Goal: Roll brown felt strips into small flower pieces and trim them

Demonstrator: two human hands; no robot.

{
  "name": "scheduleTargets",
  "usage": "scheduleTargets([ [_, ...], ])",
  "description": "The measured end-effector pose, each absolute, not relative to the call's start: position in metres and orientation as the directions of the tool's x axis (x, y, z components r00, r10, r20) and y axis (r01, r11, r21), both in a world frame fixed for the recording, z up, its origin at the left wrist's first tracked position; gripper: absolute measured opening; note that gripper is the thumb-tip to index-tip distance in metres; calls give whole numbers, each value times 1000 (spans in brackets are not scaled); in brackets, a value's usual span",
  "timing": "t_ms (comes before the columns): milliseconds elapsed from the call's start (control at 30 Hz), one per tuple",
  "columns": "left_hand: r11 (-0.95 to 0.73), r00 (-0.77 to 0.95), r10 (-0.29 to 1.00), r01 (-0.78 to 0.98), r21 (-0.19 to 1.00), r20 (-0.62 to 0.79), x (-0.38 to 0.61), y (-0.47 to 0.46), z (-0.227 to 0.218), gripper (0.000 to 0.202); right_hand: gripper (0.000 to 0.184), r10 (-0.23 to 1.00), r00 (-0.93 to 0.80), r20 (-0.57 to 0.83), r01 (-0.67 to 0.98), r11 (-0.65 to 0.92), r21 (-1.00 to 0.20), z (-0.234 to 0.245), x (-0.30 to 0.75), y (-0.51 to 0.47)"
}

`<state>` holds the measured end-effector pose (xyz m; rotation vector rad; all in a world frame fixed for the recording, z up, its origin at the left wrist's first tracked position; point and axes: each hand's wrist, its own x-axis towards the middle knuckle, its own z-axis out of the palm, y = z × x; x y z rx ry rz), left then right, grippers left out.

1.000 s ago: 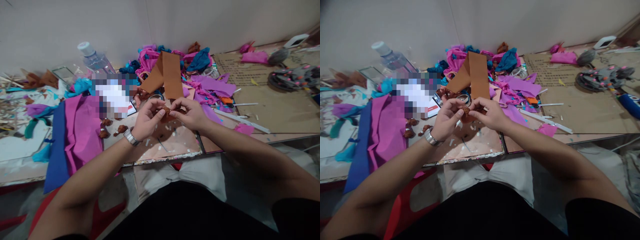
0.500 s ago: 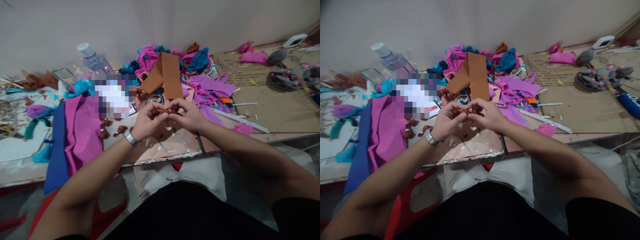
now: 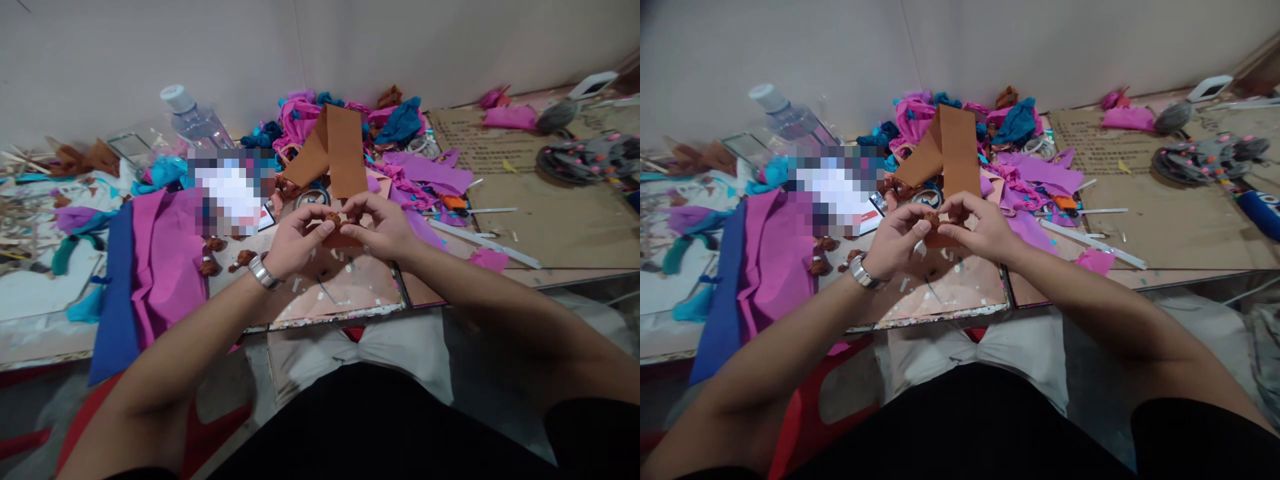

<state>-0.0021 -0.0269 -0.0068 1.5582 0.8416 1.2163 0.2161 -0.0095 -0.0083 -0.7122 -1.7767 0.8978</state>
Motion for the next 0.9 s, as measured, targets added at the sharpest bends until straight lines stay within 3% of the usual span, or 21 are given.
scheduleTargets([
  [200, -242, 292, 925, -46, 969, 244, -3, -26, -8, 38, 44, 799, -342, 495, 68, 546, -835, -7, 215, -9],
  [533, -351, 356, 883, 71, 934, 305, -5, -25, -9, 36, 39, 767, -372, 523, 104, 594, -798, -5, 217, -10],
  [700, -376, 380, 865, 61, 925, 326, -6, -25, -10, 35, 43, 659, -480, 579, 161, 715, -681, -4, 218, -8],
  [900, -337, 259, 907, -24, 941, 332, -5, -22, -18, 32, 37, 637, -444, 630, 168, 750, -640, -2, 218, -8],
])
